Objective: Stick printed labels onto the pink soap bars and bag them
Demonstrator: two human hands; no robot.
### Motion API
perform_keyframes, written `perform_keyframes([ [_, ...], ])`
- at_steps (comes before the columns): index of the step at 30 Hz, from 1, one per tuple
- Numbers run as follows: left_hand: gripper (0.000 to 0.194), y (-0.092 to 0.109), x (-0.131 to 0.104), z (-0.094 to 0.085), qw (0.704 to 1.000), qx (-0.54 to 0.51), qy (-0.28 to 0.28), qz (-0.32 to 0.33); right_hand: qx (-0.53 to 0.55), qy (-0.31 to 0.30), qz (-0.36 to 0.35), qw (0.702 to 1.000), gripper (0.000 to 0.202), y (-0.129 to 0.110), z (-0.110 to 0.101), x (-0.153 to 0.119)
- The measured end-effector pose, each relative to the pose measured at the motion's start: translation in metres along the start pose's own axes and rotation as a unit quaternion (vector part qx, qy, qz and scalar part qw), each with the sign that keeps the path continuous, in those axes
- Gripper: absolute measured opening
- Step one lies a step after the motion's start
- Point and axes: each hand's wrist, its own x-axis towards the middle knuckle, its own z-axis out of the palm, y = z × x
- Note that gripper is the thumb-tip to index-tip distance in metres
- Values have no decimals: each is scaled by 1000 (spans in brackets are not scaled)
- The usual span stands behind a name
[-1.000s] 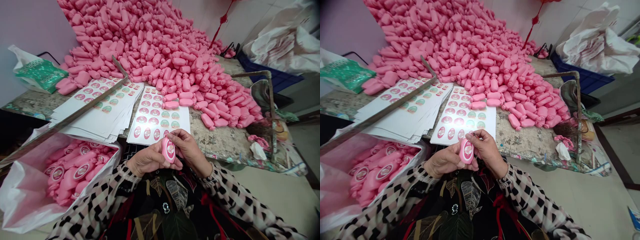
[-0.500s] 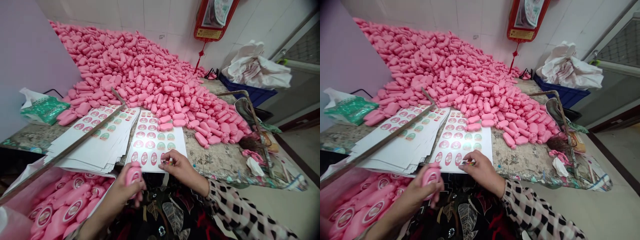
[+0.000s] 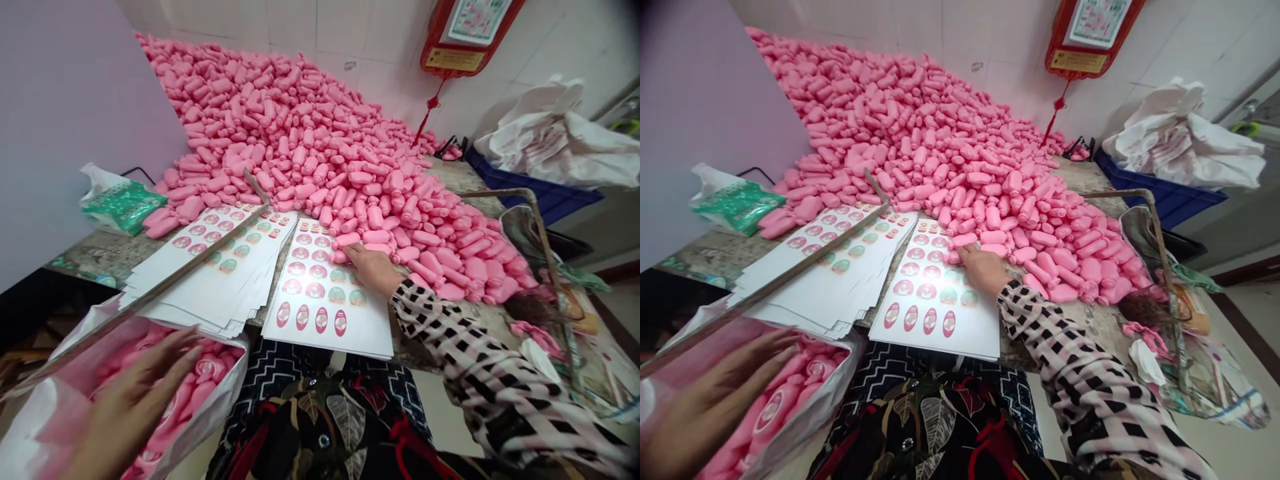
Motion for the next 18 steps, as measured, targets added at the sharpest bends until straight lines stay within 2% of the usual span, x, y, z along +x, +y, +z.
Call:
perform_keyframes([
  [1,47,13,-1,13,997,-55,-49,-22,5,9,-11,1000,45,0,0,-3],
  [3,52,35,0,42,971,-176,-145,-66,30,42,-25,998,44,-5,-1,-17],
  [6,59,59,4,89,901,-326,-276,-78,113,100,-26,988,44,-26,-4,-50],
  [8,60,72,5,118,852,-407,-322,-67,184,109,-30,976,44,-46,-6,-74],
  [10,48,83,3,140,809,-477,-338,-62,249,90,-45,963,45,-65,-9,-96],
  [12,36,91,1,153,780,-527,-326,-88,304,65,-64,948,51,-76,-12,-111],
  [14,32,94,2,156,762,-546,-317,-143,343,35,-70,936,55,-73,-14,-122],
  [16,34,91,5,152,764,-527,-321,-185,363,21,-34,931,45,-58,-12,-127],
  [18,33,86,8,146,797,-483,-319,-170,359,39,40,932,32,-40,-4,-129],
])
